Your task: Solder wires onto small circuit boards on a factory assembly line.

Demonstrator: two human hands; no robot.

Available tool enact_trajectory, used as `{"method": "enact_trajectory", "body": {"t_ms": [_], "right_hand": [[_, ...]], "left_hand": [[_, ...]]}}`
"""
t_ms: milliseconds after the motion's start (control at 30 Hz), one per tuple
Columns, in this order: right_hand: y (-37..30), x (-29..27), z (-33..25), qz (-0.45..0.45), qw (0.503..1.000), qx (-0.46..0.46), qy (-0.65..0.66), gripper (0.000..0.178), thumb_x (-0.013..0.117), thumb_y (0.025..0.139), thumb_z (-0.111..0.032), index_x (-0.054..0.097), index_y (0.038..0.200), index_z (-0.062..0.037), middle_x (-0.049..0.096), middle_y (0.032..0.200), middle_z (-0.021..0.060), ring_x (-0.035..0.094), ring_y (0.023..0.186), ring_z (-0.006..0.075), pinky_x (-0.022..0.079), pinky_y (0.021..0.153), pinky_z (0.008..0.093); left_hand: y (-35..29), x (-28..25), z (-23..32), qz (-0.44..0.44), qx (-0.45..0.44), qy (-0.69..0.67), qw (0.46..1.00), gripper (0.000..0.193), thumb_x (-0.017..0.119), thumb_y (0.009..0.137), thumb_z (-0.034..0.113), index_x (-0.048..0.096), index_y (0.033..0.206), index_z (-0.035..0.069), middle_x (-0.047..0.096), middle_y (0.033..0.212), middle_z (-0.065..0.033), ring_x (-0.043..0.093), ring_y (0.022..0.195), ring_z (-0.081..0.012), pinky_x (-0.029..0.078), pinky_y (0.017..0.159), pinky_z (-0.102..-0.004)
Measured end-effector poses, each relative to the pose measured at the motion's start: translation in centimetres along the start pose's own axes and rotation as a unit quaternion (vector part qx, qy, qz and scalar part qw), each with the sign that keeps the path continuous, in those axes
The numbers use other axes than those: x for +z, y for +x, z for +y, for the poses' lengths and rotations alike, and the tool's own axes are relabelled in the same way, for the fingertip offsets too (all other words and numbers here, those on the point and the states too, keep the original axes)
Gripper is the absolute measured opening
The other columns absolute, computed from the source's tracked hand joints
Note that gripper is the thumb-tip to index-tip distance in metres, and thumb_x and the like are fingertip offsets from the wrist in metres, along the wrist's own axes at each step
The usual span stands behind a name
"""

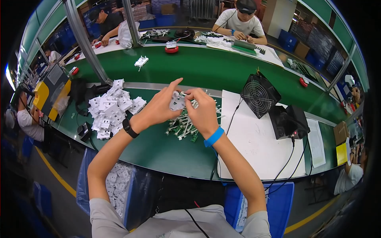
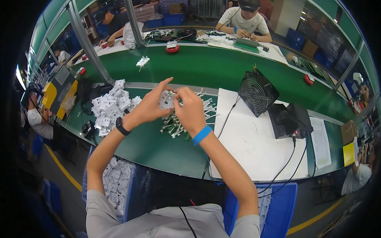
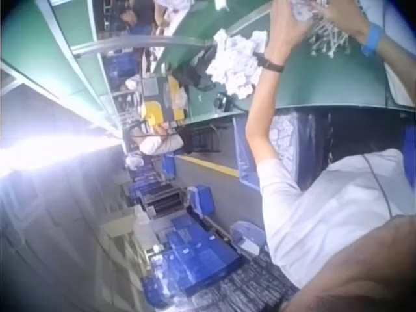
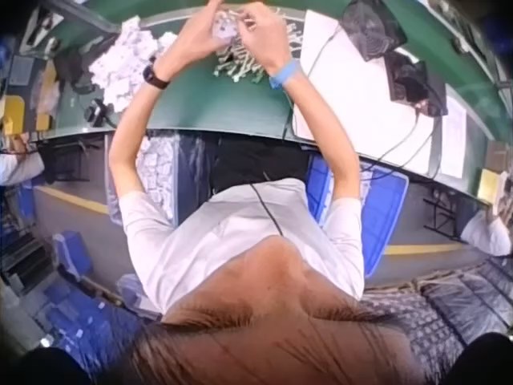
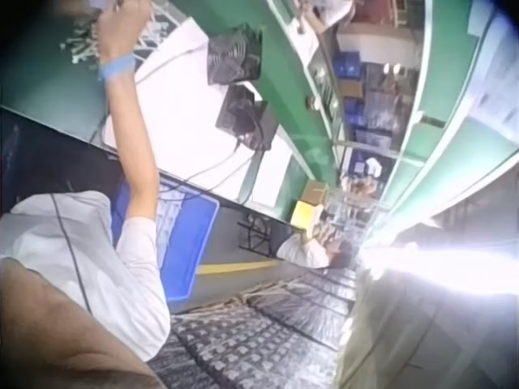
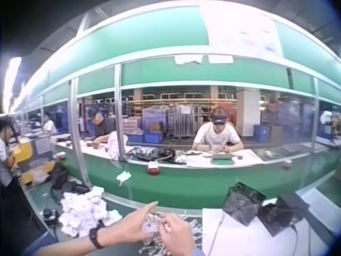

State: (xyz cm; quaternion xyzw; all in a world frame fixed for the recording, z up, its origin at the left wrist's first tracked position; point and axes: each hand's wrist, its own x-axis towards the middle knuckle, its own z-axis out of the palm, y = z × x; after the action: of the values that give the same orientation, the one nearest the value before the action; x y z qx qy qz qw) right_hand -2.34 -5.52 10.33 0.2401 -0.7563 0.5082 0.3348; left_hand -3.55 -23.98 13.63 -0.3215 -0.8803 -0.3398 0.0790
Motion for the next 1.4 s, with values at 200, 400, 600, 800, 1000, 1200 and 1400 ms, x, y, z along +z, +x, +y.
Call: {"method": "enact_trajectory", "body": {"t_ms": [200, 400, 600, 800, 1000, 1200, 1400], "right_hand": [[-1.3, 0.1, 0.8, -0.044, 0.99, -0.037, -0.125, 0.012, 0.071, 0.08, 0.004, 0.06, 0.082, 0.0024, 0.066, 0.096, 0.0129, 0.064, 0.091, 0.0343, 0.054, 0.079, 0.0425], [-1.9, 0.2, 1.7, -0.047, 0.993, -0.036, -0.104, 0.006, 0.071, 0.081, 0.003, 0.066, 0.085, 0.0036, 0.066, 0.096, 0.0131, 0.061, 0.092, 0.0347, 0.052, 0.077, 0.0431], [-2.2, -1.7, 2.1, -0.122, 0.973, 0.164, 0.106, 0.007, 0.069, 0.091, -0.002, 0.069, 0.092, 0.0048, 0.073, 0.1, 0.0129, 0.071, 0.092, 0.0255, 0.056, 0.086, 0.0356], [-0.9, -6.0, 3.1, -0.221, 0.886, 0.29, 0.285, 0.019, 0.073, 0.087, -0.002, 0.067, 0.102, 0.0081, 0.074, 0.093, 0.0133, 0.071, 0.094, 0.0169, 0.057, 0.084, 0.029], [-1.4, -8.2, 2.9, -0.236, 0.869, 0.332, 0.281, 0.012, 0.077, 0.088, -0.004, 0.07, 0.095, 0.0026, 0.074, 0.092, 0.0077, 0.071, 0.088, 0.0124, 0.055, 0.078, 0.0246], [-2.7, -10.4, 2.1, -0.164, 0.868, 0.368, 0.291, 0.018, 0.075, 0.093, -0.011, 0.073, 0.097, 0.0061, 0.075, 0.093, 0.0092, 0.07, 0.083, 0.0132, 0.057, 0.078, 0.0263], [-4.6, -13.4, 2.2, -0.146, 0.88, 0.401, 0.209, 0.022, 0.065, 0.098, -0.01, 0.071, 0.11, 0.0071, 0.072, 0.083, 0.0069, 0.065, 0.073, 0.0109, 0.052, 0.07, 0.0262]], "left_hand": [[0.0, 1.6, 0.7, 0.006, 0.012, 0.015, 1.0, 0.095, 0.078, 0.075, 0.012, 0.03, 0.157, 0.004, 0.062, 0.128, -0.0222, 0.059, 0.113, -0.0399, 0.049, 0.099, -0.0455], [-0.1, 1.9, 2.1, -0.004, 0.04, 0.067, 0.997, 0.089, 0.074, 0.076, 0.005, 0.034, 0.156, 0.002, 0.06, 0.129, -0.0222, 0.058, 0.111, -0.0381, 0.05, 0.096, -0.0461], [-0.2, 1.8, 2.1, 0.006, 0.101, 0.048, 0.994, 0.09, 0.072, 0.073, 0.004, 0.037, 0.155, 0.005, 0.051, 0.147, -0.022, 0.051, 0.133, -0.0429, 0.047, 0.109, -0.0443], [-0.3, 1.6, 5.1, -0.082, 0.1, -0.039, 0.991, 0.093, 0.073, 0.074, 0.004, 0.032, 0.157, 0.006, 0.044, 0.154, -0.021, 0.049, 0.136, -0.0451, 0.048, 0.11, -0.0472], [-0.5, 3.4, 5.8, -0.038, -0.011, -0.148, 0.988, 0.074, 0.079, 0.084, 0.013, 0.044, 0.149, 0.005, 0.054, 0.145, -0.0193, 0.064, 0.12, -0.0261, 0.052, 0.1, -0.0373], [1.2, 6.0, 4.1, -0.028, -0.125, -0.272, 0.954, 0.033, 0.073, 0.092, 0.011, 0.062, 0.121, -0.001, 0.074, 0.104, -0.0102, 0.067, 0.095, -0.011, 0.052, 0.082, -0.0256], [3.6, 9.2, 3.7, 0.073, -0.045, -0.234, 0.969, 0.029, 0.073, 0.091, 0.011, 0.062, 0.115, -0.002, 0.071, 0.089, -0.0095, 0.067, 0.084, -0.013, 0.054, 0.075, -0.0285]]}}
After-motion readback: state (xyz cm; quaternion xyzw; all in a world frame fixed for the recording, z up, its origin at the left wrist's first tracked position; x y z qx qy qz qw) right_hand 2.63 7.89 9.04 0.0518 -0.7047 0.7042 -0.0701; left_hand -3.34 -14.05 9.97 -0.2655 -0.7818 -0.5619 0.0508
